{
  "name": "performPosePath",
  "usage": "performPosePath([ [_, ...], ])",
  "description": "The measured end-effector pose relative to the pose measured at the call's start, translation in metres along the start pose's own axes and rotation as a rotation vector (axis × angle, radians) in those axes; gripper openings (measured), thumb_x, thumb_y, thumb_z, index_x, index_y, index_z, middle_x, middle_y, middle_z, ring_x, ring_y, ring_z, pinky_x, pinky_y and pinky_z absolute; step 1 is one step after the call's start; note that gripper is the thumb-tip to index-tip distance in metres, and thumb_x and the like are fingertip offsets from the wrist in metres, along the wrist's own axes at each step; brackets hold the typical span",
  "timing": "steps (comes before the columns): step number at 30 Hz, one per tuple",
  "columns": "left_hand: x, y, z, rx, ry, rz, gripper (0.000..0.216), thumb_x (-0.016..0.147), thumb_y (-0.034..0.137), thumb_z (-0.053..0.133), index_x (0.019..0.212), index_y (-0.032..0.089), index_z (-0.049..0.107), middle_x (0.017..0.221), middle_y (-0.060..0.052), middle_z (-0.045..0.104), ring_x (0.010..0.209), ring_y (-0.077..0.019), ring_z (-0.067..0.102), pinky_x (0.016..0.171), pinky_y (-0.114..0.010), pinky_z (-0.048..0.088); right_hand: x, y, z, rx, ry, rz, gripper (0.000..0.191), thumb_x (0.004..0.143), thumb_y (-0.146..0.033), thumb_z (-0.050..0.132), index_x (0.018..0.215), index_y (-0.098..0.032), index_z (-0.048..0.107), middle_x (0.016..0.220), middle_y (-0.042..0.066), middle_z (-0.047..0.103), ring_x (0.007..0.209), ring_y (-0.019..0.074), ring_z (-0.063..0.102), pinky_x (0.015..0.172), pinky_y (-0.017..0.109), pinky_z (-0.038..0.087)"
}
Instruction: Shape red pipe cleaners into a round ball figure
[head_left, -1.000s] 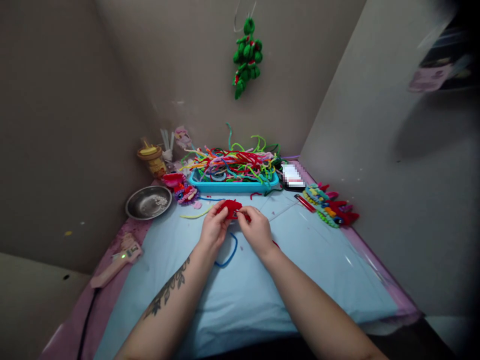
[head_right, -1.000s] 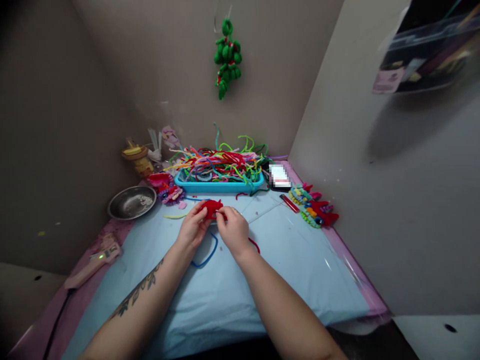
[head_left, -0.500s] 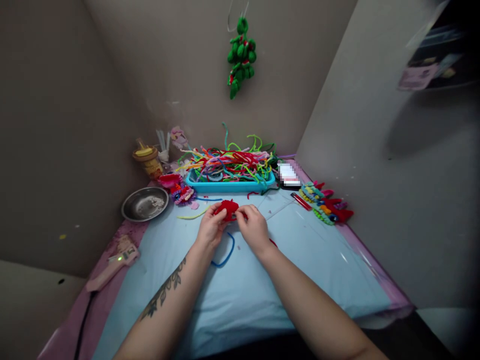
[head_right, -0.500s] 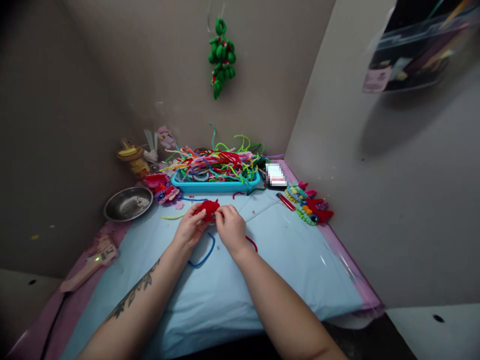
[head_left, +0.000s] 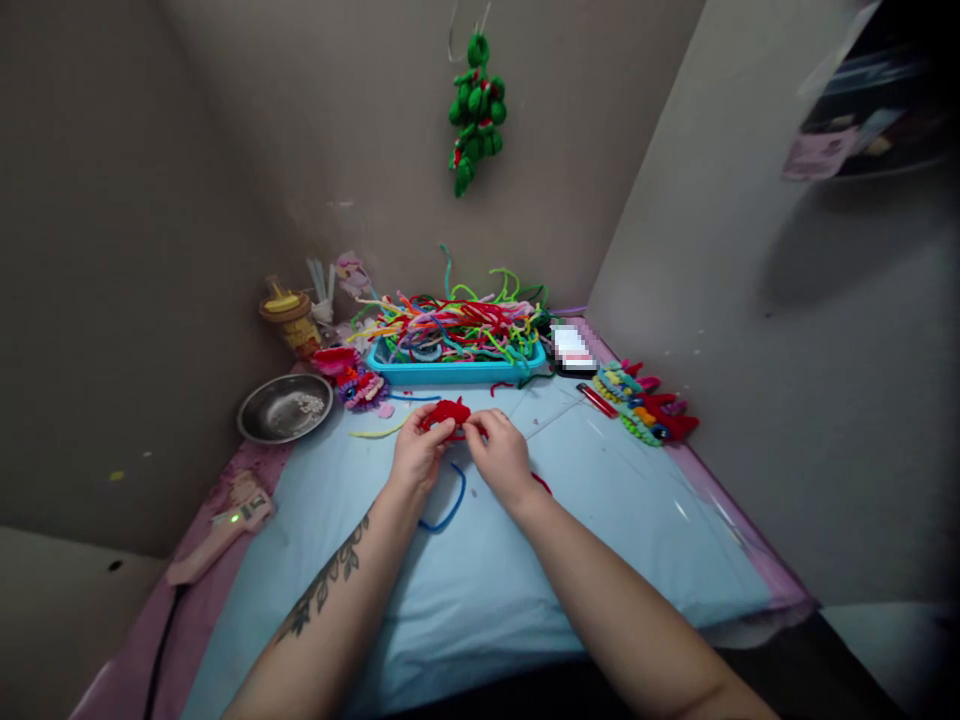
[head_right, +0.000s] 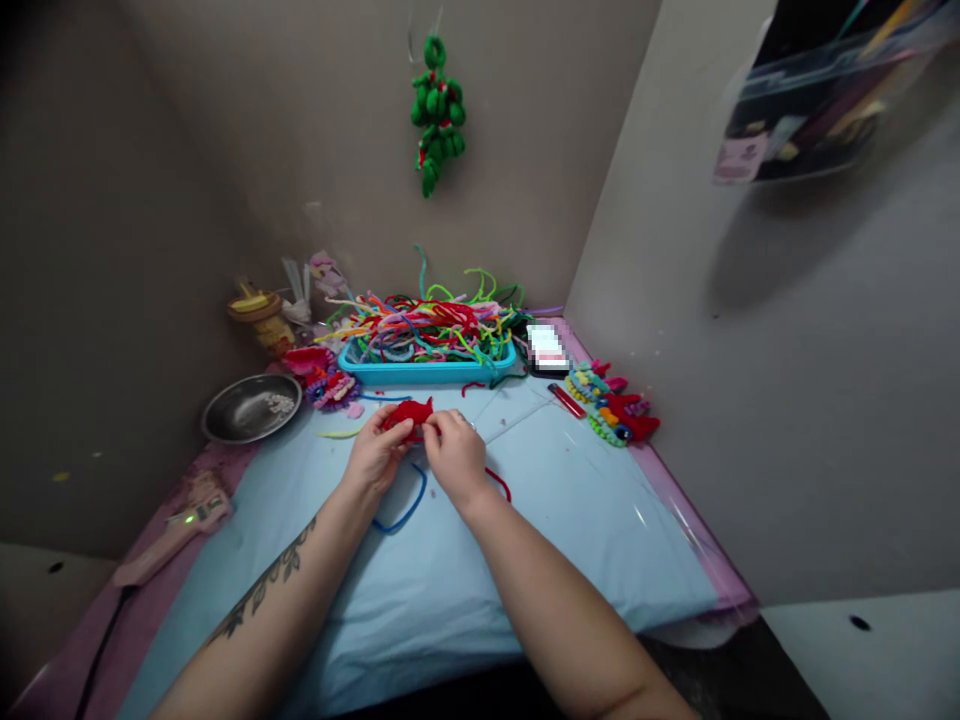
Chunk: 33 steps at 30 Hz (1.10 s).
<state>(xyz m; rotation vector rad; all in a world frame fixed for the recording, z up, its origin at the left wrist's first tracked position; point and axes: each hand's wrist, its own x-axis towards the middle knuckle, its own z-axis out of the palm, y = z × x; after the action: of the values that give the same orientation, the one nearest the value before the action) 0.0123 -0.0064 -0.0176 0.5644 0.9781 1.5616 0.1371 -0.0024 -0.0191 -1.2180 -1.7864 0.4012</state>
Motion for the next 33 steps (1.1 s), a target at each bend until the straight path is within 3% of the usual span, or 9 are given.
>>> performPosePath([
  [11,-0.0019,-0.0033,0.0056,0.108,0.097,0.234,0.047,0.054,0.020,0.078,0.093,0.017,0.052,0.075,0.000,0.065,0.065,-0.0132,0.062,0.068,-0.028,0.047,-0.0026,-0.0046,0.0002,0.073,-0.037,-0.115,0.013,0.085,-0.019,0.049,0.080,-0.020,0.060,0.078,0.004,0.062,0.080,0.0186,0.058,0.076,0.029,0.043],
  [20,-0.0014,0.0021,0.0014,0.051,-0.021,0.156,0.039,0.065,0.030,0.075,0.097,0.017,0.058,0.089,-0.005,0.068,0.075,-0.0153,0.063,0.072,-0.029,0.046,0.0023,0.0001,-0.0028,0.114,0.048,-0.011,0.010,0.084,-0.020,0.051,0.079,-0.021,0.060,0.079,0.004,0.061,0.078,0.0186,0.058,0.074,0.030,0.044],
  [26,-0.0004,-0.0023,-0.0017,0.078,-0.125,0.183,0.050,0.062,0.023,0.077,0.107,0.020,0.057,0.099,-0.007,0.067,0.086,-0.0182,0.064,0.077,-0.030,0.048,0.0033,0.0039,0.0005,0.127,0.038,0.016,0.009,0.082,-0.021,0.053,0.083,-0.021,0.061,0.083,0.004,0.062,0.080,0.0192,0.058,0.074,0.031,0.045],
  [33,-0.0043,0.0015,0.0014,0.021,0.021,0.121,0.073,0.062,0.023,0.077,0.125,0.022,0.040,0.072,0.003,0.064,0.067,-0.0119,0.064,0.072,-0.027,0.047,0.0046,-0.0006,-0.0015,0.164,0.052,0.010,0.009,0.081,-0.022,0.053,0.073,-0.021,0.058,0.078,0.003,0.058,0.082,0.0196,0.055,0.080,0.034,0.044],
])
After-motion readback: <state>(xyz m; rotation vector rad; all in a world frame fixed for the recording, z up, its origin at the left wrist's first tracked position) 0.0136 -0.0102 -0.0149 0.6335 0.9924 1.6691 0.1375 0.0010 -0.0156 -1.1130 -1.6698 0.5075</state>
